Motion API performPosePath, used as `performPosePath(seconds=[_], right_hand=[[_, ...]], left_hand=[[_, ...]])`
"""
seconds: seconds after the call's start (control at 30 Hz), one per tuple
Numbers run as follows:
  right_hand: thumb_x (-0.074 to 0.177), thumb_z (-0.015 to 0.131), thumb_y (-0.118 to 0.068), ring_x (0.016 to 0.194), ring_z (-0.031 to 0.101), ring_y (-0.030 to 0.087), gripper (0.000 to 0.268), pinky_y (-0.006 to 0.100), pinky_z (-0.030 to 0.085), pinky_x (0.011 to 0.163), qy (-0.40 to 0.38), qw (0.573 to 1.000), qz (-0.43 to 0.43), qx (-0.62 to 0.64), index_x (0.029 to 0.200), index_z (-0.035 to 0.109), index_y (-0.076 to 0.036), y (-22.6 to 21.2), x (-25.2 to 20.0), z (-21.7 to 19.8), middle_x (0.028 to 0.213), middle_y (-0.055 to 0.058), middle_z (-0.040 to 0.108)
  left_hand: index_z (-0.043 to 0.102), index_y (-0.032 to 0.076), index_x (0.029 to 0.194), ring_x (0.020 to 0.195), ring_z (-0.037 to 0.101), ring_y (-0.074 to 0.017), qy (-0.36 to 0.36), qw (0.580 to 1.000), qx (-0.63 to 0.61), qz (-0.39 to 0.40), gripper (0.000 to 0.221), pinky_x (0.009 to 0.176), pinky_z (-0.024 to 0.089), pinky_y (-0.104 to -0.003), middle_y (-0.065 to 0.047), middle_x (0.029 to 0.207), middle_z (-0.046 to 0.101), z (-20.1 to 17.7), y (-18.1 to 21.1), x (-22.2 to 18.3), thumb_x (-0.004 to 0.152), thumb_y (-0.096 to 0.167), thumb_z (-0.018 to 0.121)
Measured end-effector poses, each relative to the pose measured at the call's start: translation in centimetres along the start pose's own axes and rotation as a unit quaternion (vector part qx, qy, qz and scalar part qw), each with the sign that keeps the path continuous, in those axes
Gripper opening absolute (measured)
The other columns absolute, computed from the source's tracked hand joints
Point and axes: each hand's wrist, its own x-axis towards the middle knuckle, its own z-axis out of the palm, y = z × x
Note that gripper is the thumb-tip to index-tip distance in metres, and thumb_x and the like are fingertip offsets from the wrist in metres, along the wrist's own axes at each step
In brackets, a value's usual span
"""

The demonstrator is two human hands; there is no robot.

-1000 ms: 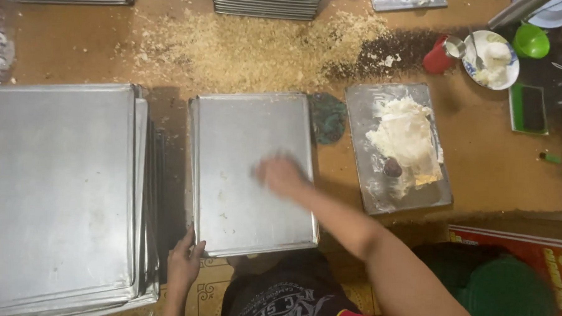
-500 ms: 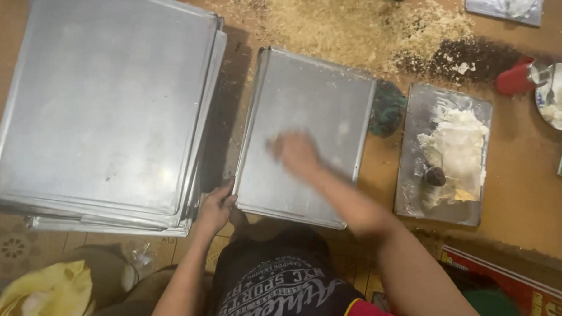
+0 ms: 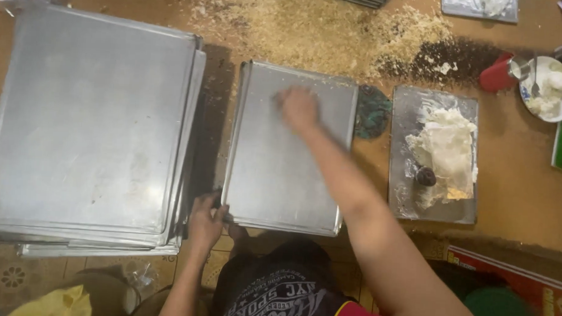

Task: Rapidly greasing and stacking metal baking trays in a bakery production area

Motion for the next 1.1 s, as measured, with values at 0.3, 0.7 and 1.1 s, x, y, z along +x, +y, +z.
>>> performPosePath(seconds=[0.3, 0.7, 1.1], right_hand=[[0.093, 0.058, -0.018, 0.1, 0.063, 0.036, 0.021, 0.05, 0.047, 0.088, 0.148, 0.988, -0.024, -0.026, 0.111, 0.068, -0.014, 3.4, -5.0, 1.2, 0.101, 0.014, 0.066], [0.084, 0.058, 0.004, 0.107, 0.059, 0.039, 0.043, 0.05, 0.052, 0.083, 0.058, 0.988, 0.115, 0.084, 0.125, 0.057, -0.009, 10.7, -19.5, -1.4, 0.119, 0.017, 0.061], [0.064, 0.053, 0.003, 0.106, 0.058, 0.032, 0.058, 0.038, 0.042, 0.092, 0.238, 0.927, -0.051, 0.287, 0.119, 0.064, -0.009, 8.5, -11.9, -4.4, 0.116, 0.013, 0.063]], left_hand=[[0.063, 0.01, 0.129, 0.12, 0.064, -0.0338, 0.044, 0.996, -0.015, -0.078, 0.045, 0.102, 0.051, -0.046, -0.015, 0.124, 0.068, 1.1, 1.7, 3.7, 0.093, 0.035, 0.071], [0.074, 0.005, 0.114, 0.111, 0.068, -0.0333, 0.084, 0.987, -0.019, -0.135, 0.042, 0.099, 0.049, -0.042, -0.016, 0.116, 0.075, 1.3, 0.7, 4.3, 0.085, 0.037, 0.075], [0.061, 0.005, 0.136, 0.111, 0.056, -0.0221, -0.019, 0.957, -0.29, -0.018, 0.048, 0.092, 0.045, -0.035, -0.011, 0.127, 0.064, -5.2, 16.2, -4.4, 0.089, 0.017, 0.065]])
